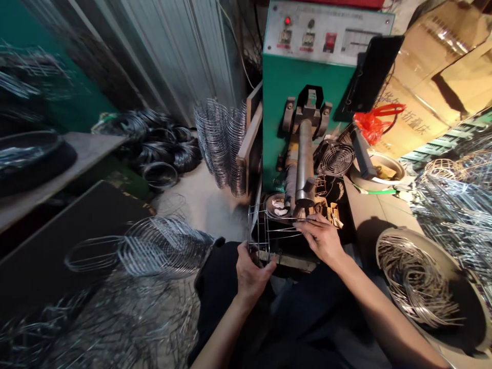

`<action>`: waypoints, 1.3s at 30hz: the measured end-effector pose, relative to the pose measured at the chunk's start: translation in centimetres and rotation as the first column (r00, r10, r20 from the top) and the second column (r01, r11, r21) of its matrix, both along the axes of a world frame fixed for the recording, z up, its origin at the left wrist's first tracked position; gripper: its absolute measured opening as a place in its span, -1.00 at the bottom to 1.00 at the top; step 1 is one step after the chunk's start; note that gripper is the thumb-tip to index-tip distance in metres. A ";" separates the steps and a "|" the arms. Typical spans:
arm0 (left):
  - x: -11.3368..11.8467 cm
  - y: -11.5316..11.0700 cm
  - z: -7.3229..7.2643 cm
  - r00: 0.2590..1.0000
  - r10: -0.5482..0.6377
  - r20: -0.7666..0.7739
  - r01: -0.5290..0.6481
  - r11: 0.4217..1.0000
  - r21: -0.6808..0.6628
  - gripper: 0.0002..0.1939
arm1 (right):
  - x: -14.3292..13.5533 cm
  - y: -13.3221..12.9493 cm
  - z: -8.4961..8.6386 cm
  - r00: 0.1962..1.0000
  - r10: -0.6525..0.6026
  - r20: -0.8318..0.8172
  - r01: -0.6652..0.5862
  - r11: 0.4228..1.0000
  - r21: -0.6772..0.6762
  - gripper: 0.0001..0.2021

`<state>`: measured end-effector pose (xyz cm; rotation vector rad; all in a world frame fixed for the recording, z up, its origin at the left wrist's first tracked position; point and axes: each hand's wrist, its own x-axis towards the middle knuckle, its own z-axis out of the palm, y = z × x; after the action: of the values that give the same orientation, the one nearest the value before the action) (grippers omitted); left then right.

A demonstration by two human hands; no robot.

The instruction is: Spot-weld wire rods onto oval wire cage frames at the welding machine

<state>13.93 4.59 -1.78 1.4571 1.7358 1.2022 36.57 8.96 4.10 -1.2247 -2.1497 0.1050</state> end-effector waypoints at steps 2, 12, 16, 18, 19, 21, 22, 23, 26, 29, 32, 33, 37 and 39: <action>0.0 0.0 0.1 1.000 0.008 0.021 -0.008 1.000 -0.006 -0.36 | 0.0 0.1 -0.1 1.000 -0.002 -0.001 0.002 1.000 0.004 -0.76; 0.0 0.8 -1.2 0.999 0.029 0.033 -0.030 0.999 0.042 -0.40 | -0.5 0.6 -0.4 0.999 -0.036 -0.020 0.036 0.999 -0.008 -0.76; -0.4 1.2 -0.8 1.000 0.008 0.030 -0.009 0.999 0.049 -0.38 | 0.0 0.5 -0.3 0.991 -0.132 0.005 0.132 0.991 0.033 -0.82; -0.6 1.9 -0.5 1.000 -0.021 0.017 0.020 0.999 0.031 -0.39 | 0.4 0.8 -0.4 0.988 -0.157 0.005 0.156 0.987 0.046 -0.81; -0.8 2.4 -0.4 0.999 -0.035 0.007 0.035 0.999 0.021 -0.39 | 0.5 1.0 -0.5 0.987 -0.162 0.006 0.162 0.985 0.052 -0.79; -1.0 3.4 -0.2 0.998 -0.055 -0.013 0.055 0.998 0.006 -0.39 | 0.6 1.5 -0.6 0.985 -0.170 0.007 0.169 0.984 0.061 -0.77; -1.1 3.8 -0.2 0.997 -0.071 -0.013 0.071 0.998 -0.001 -0.39 | 0.6 1.7 -0.6 0.986 -0.169 0.001 0.168 0.984 0.061 -0.77; -1.2 4.1 -0.3 0.996 -0.089 -0.002 0.089 0.996 -0.005 -0.38 | 0.6 1.7 -0.5 0.986 -0.164 -0.014 0.164 0.985 0.052 -0.78; -1.6 4.3 -1.3 0.991 -0.121 0.054 0.119 0.992 0.045 -0.24 | 1.0 1.1 0.0 0.978 -0.164 -0.129 0.163 0.987 -0.015 -0.81; -1.8 3.6 -2.6 0.995 -0.101 0.021 0.098 0.990 0.096 -0.24 | 2.8 -0.7 0.1 0.940 -0.254 -0.228 0.238 0.967 -0.095 -0.80; -2.2 1.7 -3.0 0.992 -0.108 -0.062 0.110 0.994 0.027 -0.52 | 6.8 -3.7 -0.9 0.888 -0.425 -0.172 0.408 0.904 -0.126 -0.72; -2.5 0.9 -2.7 0.988 -0.137 -0.068 0.138 0.990 0.000 -0.57 | 8.6 -5.0 -1.5 0.861 -0.492 -0.130 0.476 0.869 -0.133 -0.68; -4.5 -2.5 -0.2 0.938 -0.339 0.065 0.346 0.918 -0.195 -0.60 | 16.8 -12.9 -4.6 0.635 -0.756 0.158 0.770 0.605 -0.201 -0.56; -5.5 -3.7 0.7 0.885 -0.415 0.212 0.465 0.806 -0.367 -0.62 | 20.7 -18.0 -6.8 0.456 -0.816 0.355 0.888 0.395 -0.234 -0.51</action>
<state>8.45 0.92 -1.09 1.3873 1.3508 0.6173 57.22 -9.07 -2.70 -2.5578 -1.3500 -0.0440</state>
